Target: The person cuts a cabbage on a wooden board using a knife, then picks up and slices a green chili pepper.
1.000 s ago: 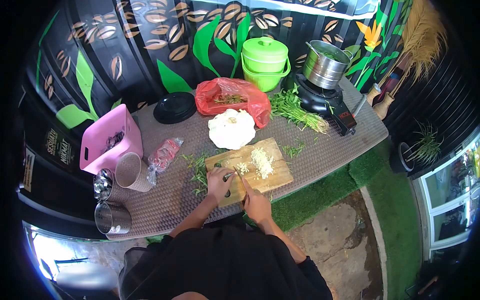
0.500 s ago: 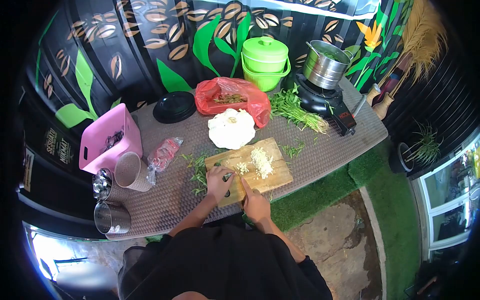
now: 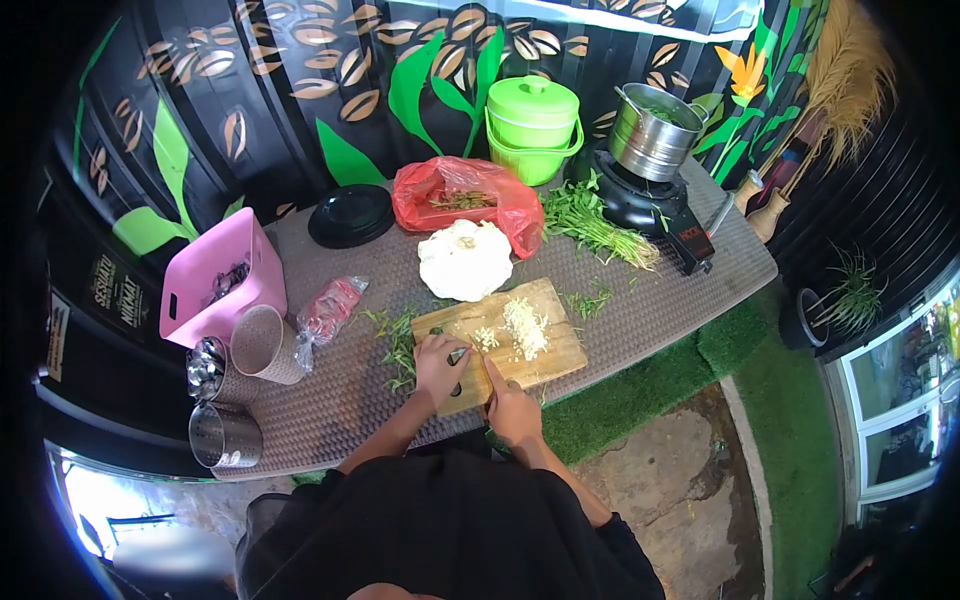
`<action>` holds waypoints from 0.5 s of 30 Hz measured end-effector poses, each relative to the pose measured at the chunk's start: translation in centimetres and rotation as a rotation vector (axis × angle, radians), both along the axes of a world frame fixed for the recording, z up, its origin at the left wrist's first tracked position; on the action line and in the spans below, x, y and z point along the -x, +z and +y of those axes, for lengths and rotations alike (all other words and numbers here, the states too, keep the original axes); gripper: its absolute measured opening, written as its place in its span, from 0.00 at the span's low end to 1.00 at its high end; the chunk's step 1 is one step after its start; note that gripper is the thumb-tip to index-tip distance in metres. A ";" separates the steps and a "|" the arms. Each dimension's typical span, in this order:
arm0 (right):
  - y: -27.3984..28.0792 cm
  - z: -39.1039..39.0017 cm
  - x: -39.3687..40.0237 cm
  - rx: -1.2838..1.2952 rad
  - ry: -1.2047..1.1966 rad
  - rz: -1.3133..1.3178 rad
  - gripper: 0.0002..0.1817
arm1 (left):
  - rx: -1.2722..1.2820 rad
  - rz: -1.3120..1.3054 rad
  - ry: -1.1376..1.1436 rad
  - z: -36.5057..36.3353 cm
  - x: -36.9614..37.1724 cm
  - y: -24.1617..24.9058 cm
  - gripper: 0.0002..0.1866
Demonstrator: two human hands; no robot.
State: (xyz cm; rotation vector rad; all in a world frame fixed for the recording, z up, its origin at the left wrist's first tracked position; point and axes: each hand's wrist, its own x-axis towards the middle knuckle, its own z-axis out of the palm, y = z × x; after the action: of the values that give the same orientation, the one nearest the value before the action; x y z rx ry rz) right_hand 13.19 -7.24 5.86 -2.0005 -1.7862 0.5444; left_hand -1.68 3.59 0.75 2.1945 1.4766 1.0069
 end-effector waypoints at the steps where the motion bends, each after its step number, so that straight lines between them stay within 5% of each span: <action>1: -0.1 -0.1 0.0 -0.001 0.001 0.003 0.35 | 0.001 0.001 0.000 -0.1 0.0 0.0 0.04; 15: -0.8 0.5 0.0 0.066 0.026 -0.012 0.37 | -0.019 0.030 0.005 0.0 -0.1 0.1 0.05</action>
State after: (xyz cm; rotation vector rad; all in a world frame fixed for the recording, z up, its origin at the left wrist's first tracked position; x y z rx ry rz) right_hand 13.15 -6.76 5.04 -2.0310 -1.8256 0.6084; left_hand -1.57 3.56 0.81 2.2296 1.4921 0.9985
